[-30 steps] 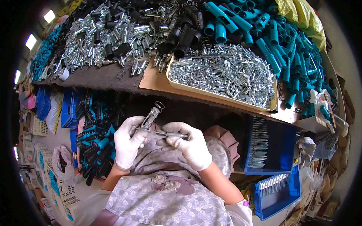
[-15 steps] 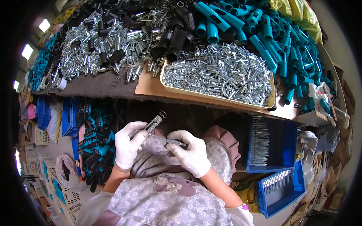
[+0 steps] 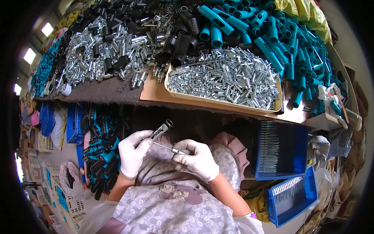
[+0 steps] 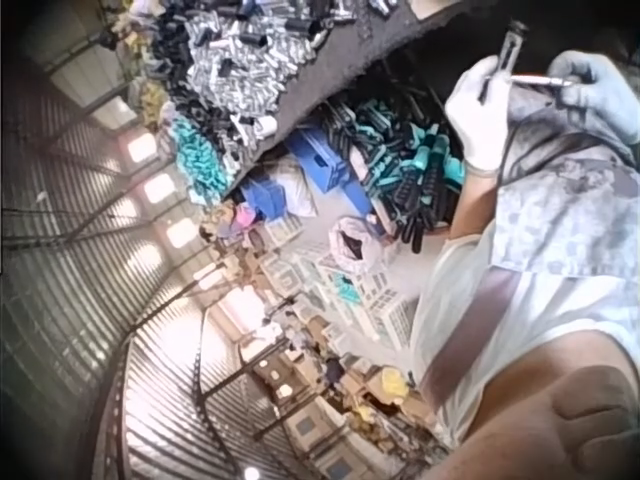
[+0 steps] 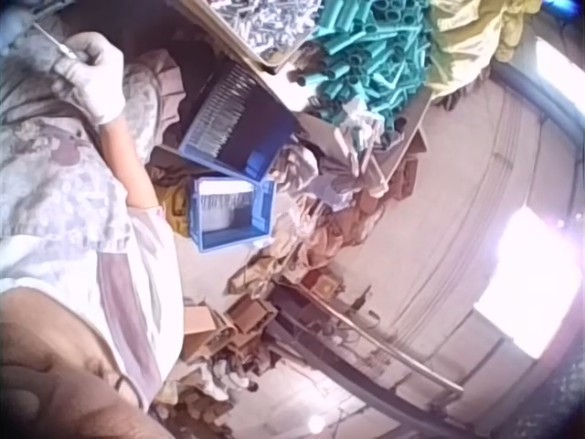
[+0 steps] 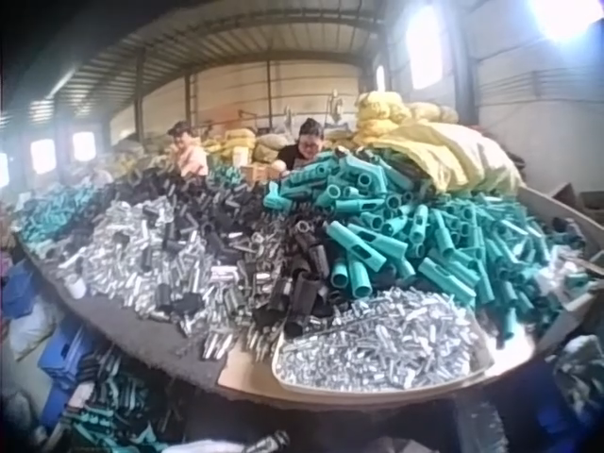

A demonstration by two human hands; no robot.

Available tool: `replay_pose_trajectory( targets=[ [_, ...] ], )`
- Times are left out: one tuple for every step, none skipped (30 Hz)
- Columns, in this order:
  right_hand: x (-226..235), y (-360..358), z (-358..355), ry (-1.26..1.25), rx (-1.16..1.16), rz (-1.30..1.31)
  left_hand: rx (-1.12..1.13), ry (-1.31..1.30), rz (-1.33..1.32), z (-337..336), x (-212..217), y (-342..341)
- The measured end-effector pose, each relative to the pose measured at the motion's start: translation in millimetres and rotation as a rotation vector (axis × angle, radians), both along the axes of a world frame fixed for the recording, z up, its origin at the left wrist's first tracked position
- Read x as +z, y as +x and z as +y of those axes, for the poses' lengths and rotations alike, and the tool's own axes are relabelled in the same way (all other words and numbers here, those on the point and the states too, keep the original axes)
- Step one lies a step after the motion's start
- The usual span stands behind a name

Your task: Assembling mechanical components by inserting metal parts and springs into plastic handles.

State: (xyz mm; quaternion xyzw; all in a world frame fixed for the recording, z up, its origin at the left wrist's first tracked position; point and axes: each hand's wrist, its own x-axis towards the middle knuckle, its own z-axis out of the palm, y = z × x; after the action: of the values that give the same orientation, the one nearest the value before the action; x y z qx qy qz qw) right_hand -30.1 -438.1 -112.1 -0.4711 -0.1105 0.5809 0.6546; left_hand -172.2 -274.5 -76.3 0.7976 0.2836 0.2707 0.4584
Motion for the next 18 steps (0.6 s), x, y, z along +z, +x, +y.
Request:
replay_pose_trajectory(
  targets=[
    [-1, -1, 0, 0.012, -0.009, 0.014, -0.002, 0.002, -0.002, 0, 0, 0],
    [-1, -2, 0, 0.014, -0.011, 0.012, -0.007, 0.032, -0.021, 0, -1, -1],
    [-2, -2, 1, 0.016, -0.028, -0.039, -0.011, 0.061, -0.040, 0, -2, -2],
    [-3, -4, 2, 0.018, -0.046, -0.089, -0.012, 0.064, -0.043, 0, -2, -3],
    [-3, -6, 4, 0.020, -0.047, -0.092, -0.021, 0.068, -0.031, 0, -2, -3],
    [-3, -10, 6, 0.007, -0.102, -0.191, -0.027, 0.072, -0.019, -1, -2, -4],
    [-3, -11, 7, -0.006, -0.157, -0.289, -0.037, 0.053, -0.003, -2, -2, -5],
    [-4, -11, 8, -0.004, -0.156, -0.291, -0.036, 0.055, -0.005, -2, -3, -5],
    [-6, -9, 8, 0.002, -0.181, -0.326, -0.069, 0.082, -0.028, -2, -4, -5],
    [-7, -8, 8, 0.009, -0.207, -0.361, -0.103, 0.110, -0.051, -2, -5, -5],
    [-7, -4, 5, 0.008, -0.227, -0.396, -0.121, 0.138, -0.032, -1, -6, -6],
    [-3, 2, 1, -0.023, -0.240, -0.371, -0.118, 0.138, -0.034, 0, -8, -6],
    [11, 7, -2, -0.074, -0.283, -0.373, -0.130, 0.112, -0.045, 2, -9, -8],
    [1, 18, -10, -0.098, -0.312, -0.538, -0.142, 0.087, -0.056, 3, -9, -9],
    [4, 28, -19, -0.076, -0.348, -0.520, -0.142, 0.086, -0.059, 5, -9, -10],
    [12, 36, -26, -0.096, -0.362, -0.541, -0.160, 0.071, -0.064, 7, -10, -11],
    [20, 43, -31, -0.131, -0.368, -0.555, -0.179, 0.056, -0.068, 9, -10, -13],
    [23, 50, -36, -0.119, -0.378, -0.567, -0.182, 0.053, -0.071, 9, -8, -13]
  ],
)
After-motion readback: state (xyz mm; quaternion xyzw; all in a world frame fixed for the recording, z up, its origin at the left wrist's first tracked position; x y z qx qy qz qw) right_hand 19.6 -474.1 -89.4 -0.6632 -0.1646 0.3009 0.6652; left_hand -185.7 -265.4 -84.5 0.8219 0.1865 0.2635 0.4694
